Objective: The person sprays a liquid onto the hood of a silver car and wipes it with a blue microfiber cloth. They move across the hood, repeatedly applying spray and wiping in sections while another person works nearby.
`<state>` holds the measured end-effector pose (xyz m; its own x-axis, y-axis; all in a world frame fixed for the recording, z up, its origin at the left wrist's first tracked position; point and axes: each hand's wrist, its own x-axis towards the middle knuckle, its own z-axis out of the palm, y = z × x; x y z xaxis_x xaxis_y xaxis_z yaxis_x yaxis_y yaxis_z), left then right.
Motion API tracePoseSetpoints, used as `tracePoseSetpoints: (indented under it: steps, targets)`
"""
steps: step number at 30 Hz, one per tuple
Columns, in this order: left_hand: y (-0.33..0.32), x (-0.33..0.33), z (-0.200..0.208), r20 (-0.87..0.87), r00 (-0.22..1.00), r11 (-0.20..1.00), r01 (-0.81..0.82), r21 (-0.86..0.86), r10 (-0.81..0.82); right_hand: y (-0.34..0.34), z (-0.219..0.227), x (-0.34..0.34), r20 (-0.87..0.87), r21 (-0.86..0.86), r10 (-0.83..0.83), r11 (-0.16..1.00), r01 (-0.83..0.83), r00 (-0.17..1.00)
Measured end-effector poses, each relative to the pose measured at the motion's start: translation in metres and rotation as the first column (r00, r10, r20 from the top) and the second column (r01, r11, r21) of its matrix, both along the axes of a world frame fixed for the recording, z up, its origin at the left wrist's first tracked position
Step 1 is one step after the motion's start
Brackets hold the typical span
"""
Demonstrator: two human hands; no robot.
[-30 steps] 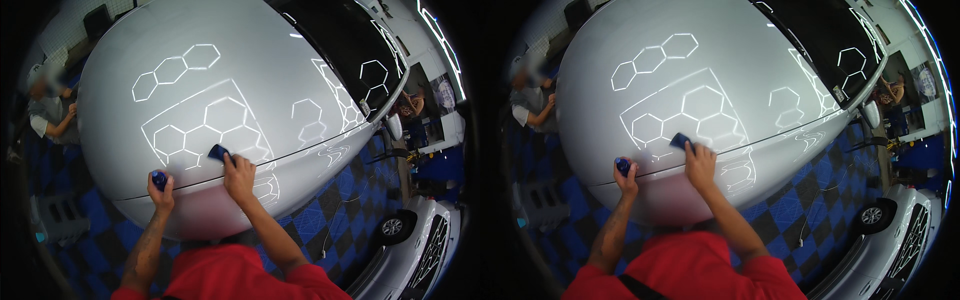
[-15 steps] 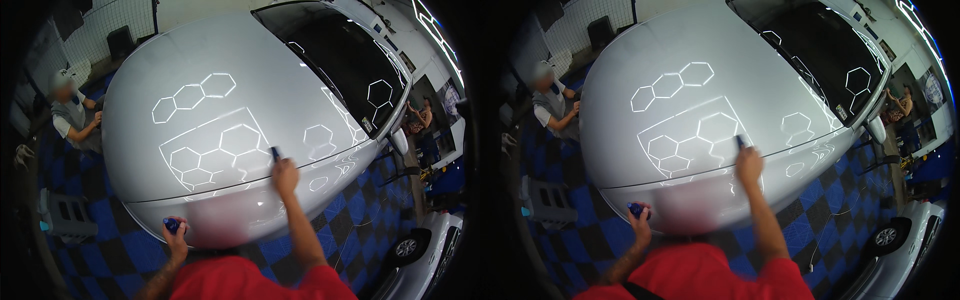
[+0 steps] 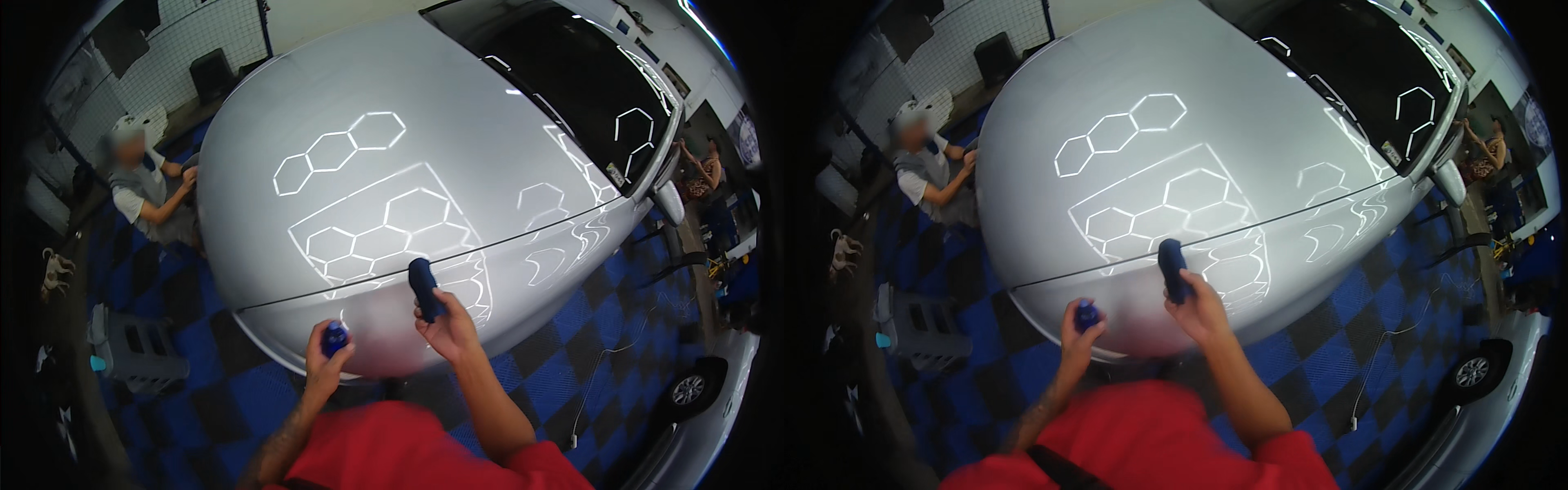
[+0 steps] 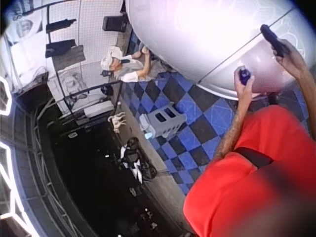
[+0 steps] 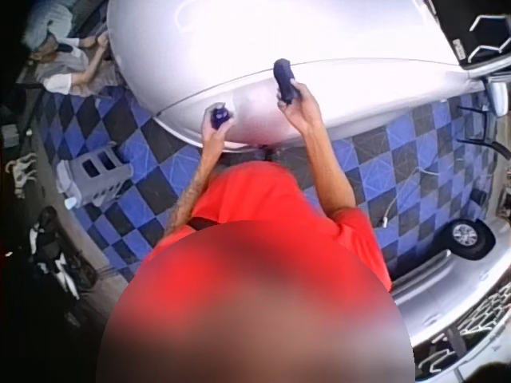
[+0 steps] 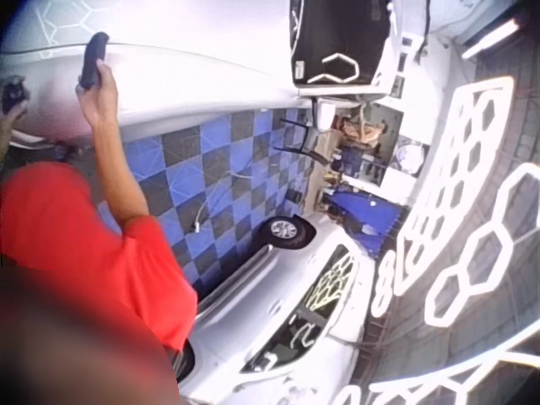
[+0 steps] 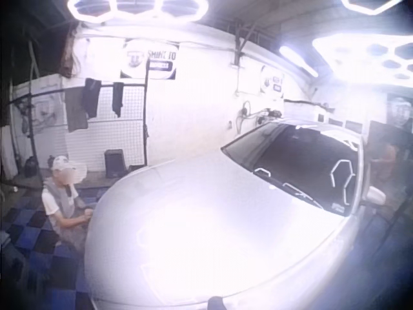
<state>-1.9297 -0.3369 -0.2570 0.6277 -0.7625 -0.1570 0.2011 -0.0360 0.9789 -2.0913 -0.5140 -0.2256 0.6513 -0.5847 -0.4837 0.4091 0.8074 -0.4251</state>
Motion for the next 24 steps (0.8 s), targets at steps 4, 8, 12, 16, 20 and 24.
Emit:
tracePoseSetpoints:
  steps: [4, 8, 12, 16, 20, 24]
  targets:
    - [0.005, 0.059, 0.043, 0.559, 0.8, 0.969, 0.245, 0.027, -0.218, 0.052, 0.004, 0.037, 0.151, 0.034, 0.047, 0.998, -0.053, 0.987]
    - [0.02, 0.115, 0.072, 0.802, 0.535, 0.939, 0.333, 0.091, -0.267, 0.116, 0.002, 0.099, 0.152, 0.074, 0.041, 0.996, -0.053, 0.988]
    - [0.039, 0.167, 0.088, 0.937, 0.242, 0.904, 0.403, 0.14, -0.252, 0.161, -0.002, 0.149, 0.171, 0.104, -0.014, 0.995, -0.004, 0.985]
    - [0.046, 0.207, 0.105, 0.99, -0.052, 0.886, 0.441, 0.142, -0.133, 0.19, -0.004, 0.184, 0.185, 0.063, -0.032, 0.998, 0.021, 0.982]
    - [0.049, 0.229, 0.116, 0.983, -0.177, 0.843, 0.519, 0.141, -0.055, 0.201, -0.005, 0.208, 0.241, 0.106, -0.071, 0.993, 0.046, 0.968]
    - [0.046, 0.247, 0.116, 0.982, -0.187, 0.84, 0.526, 0.13, -0.035, 0.206, -0.006, 0.221, 0.288, 0.111, -0.062, 0.993, 0.031, 0.956]
